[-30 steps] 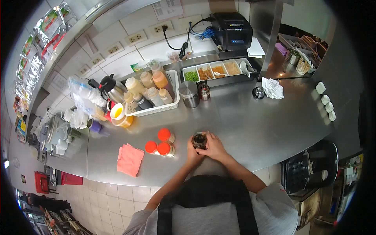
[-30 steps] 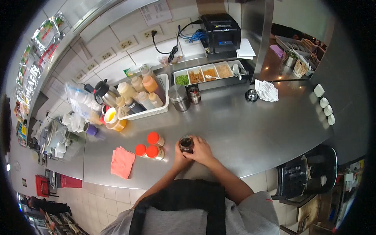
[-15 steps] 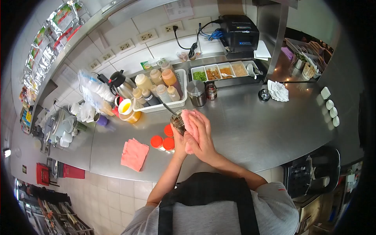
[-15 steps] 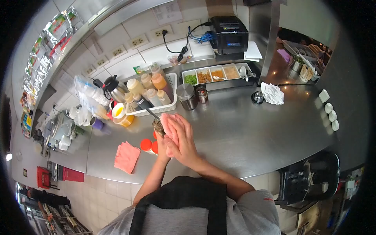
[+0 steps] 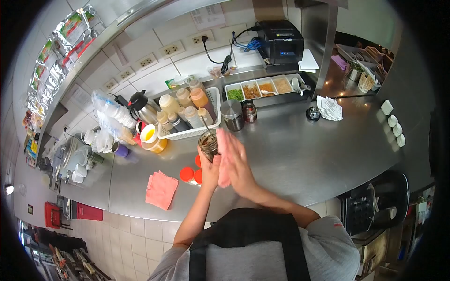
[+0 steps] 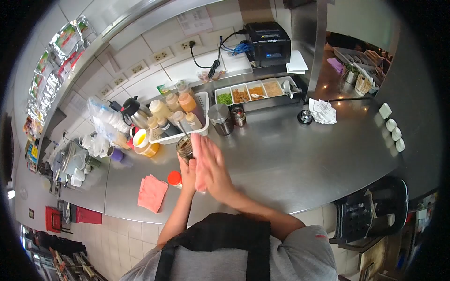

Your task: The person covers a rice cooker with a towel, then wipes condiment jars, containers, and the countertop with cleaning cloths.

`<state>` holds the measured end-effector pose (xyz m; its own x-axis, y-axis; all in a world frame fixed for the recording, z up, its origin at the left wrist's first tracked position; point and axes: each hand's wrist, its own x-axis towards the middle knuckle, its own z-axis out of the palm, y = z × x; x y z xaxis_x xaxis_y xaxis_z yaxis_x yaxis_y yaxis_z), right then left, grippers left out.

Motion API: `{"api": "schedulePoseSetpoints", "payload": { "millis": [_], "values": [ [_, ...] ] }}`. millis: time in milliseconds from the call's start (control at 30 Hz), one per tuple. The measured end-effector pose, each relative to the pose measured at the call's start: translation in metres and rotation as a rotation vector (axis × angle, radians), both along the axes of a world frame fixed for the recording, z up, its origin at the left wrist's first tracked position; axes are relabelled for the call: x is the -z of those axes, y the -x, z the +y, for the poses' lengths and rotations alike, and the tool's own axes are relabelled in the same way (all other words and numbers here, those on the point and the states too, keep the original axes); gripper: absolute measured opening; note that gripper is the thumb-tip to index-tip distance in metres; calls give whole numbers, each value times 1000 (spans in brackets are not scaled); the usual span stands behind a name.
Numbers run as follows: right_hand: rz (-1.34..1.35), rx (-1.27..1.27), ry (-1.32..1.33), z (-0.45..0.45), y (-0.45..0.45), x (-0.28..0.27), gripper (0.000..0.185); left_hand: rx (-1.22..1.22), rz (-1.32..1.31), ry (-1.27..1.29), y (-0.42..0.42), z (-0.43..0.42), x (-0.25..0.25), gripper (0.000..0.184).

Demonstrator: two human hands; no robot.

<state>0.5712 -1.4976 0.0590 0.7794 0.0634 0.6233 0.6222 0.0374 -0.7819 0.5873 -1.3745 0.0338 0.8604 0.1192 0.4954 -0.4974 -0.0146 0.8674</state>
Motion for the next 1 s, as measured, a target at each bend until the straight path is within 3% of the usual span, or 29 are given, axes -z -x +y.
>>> {"api": "schedulePoseSetpoints", "payload": {
  "millis": [100,200,300,400,467,533,567,633,667,700,767,833,900,933,967,1000],
  "values": [
    [323,-503,-394,-16,-40,-14,52,136,11,-50,2,1,-3,82],
    [359,-603,-449,-20,-46,-21,52,191,-7,-71,-9,6,1,82],
    [195,-243,-244,-15,-38,-12,48,91,-48,-34,-23,9,23,69],
    [22,14,-98,-10,-27,-5,52,-130,111,-115,-1,-10,-15,56],
    [-120,174,5,-6,-24,-9,52,-83,148,-12,-1,-17,-16,52],
    [-100,131,-7,-6,-24,-7,53,-22,136,157,2,-24,-21,53],
    [-66,93,-44,-5,-24,-5,52,-51,122,188,2,-27,-21,64],
    [72,-12,-135,-5,-27,-2,51,-62,37,3,0,-15,-15,73],
    [180,-167,-257,-7,-31,-4,51,-67,-9,-89,-2,-11,-14,78],
    [289,-324,-379,-10,-34,-5,51,-70,20,-40,-1,-15,-22,88],
    [410,-584,-541,-14,-43,-5,51,59,69,62,-6,-7,-14,88],
    [524,-612,-614,-14,-41,-6,51,139,79,112,-11,-3,-10,82],
    [602,-504,-659,-9,-40,-1,52,13,162,81,-18,-5,-3,77],
    [517,-388,-525,-8,-42,3,53,-49,201,63,-23,-7,-2,75],
    [430,-272,-393,-9,-43,6,53,-179,13,-97,-29,-9,-1,56],
    [345,-154,-262,-9,-43,9,54,-260,58,-122,-25,-11,-8,52]
  ]
}}
